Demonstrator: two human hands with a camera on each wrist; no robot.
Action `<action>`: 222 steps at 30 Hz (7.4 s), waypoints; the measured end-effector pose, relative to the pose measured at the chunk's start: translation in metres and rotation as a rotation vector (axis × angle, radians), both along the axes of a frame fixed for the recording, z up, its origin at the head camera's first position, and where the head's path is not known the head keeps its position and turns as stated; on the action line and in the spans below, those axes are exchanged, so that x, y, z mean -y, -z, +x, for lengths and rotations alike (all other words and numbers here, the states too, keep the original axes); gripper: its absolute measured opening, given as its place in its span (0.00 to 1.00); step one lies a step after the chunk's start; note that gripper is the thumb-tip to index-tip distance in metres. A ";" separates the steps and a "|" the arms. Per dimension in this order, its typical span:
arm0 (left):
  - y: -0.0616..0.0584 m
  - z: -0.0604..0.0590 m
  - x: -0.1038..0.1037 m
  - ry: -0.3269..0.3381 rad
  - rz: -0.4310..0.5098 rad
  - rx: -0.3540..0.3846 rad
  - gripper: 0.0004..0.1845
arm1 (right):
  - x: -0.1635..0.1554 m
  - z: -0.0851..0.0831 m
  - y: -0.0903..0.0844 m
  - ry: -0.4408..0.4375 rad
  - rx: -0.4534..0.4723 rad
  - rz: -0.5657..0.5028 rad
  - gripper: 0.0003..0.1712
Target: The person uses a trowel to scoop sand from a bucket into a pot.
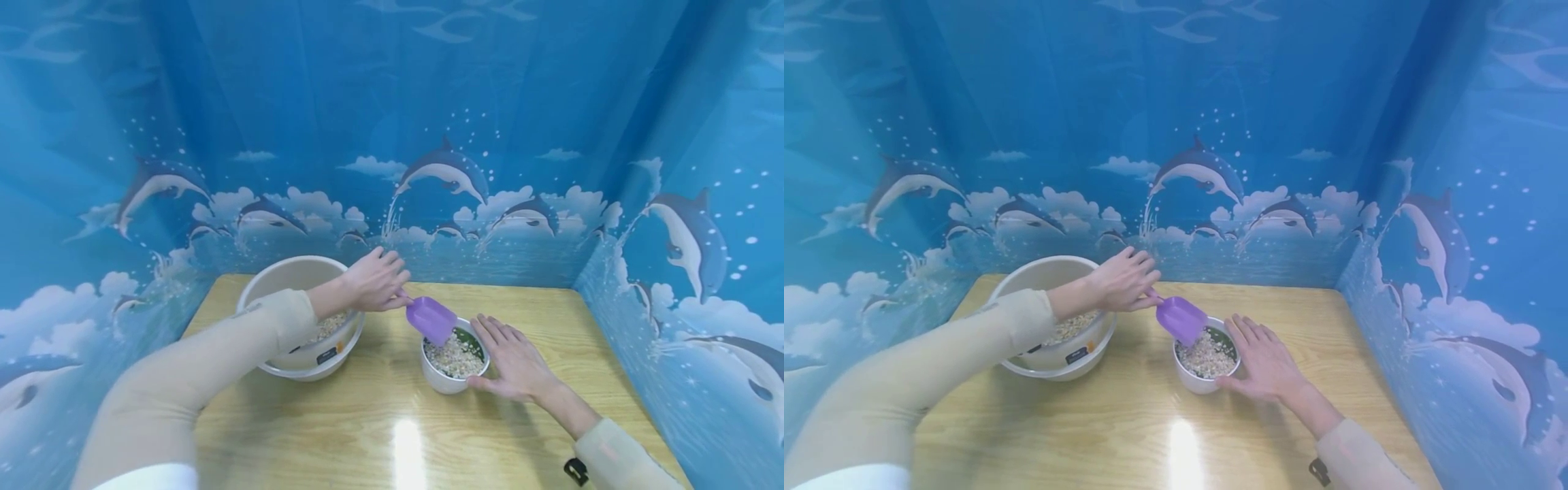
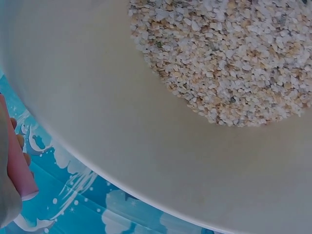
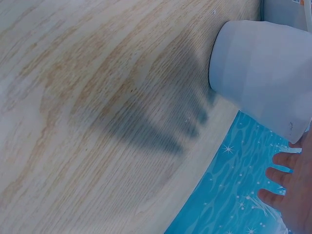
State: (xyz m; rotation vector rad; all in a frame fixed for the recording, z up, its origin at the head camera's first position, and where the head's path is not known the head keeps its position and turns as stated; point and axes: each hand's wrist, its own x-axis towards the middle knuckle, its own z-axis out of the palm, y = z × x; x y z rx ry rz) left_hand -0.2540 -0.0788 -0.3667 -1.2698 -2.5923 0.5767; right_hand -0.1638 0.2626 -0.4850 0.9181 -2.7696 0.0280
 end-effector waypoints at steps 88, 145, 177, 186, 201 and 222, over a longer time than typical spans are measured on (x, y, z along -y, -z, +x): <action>-0.003 0.025 0.147 -0.277 0.285 0.042 0.24 | 0.002 0.002 -0.007 0.021 0.065 0.017 0.68; -0.007 0.028 0.188 -0.185 0.137 -0.027 0.24 | 0.108 -0.013 -0.049 -0.037 0.063 -0.124 0.67; -0.013 0.021 0.191 -0.138 0.016 -0.088 0.24 | 0.200 -0.028 -0.057 -0.057 0.107 -0.004 0.65; -0.012 0.019 0.192 -0.115 -0.055 -0.119 0.27 | 0.219 -0.036 -0.060 -0.040 0.076 0.054 0.67; -0.015 0.017 0.195 -0.135 -0.072 -0.118 0.27 | 0.229 -0.046 -0.060 -0.019 0.095 0.121 0.66; -0.015 0.008 0.186 -0.066 -0.258 -0.206 0.27 | 0.230 -0.045 -0.061 -0.008 0.104 0.141 0.66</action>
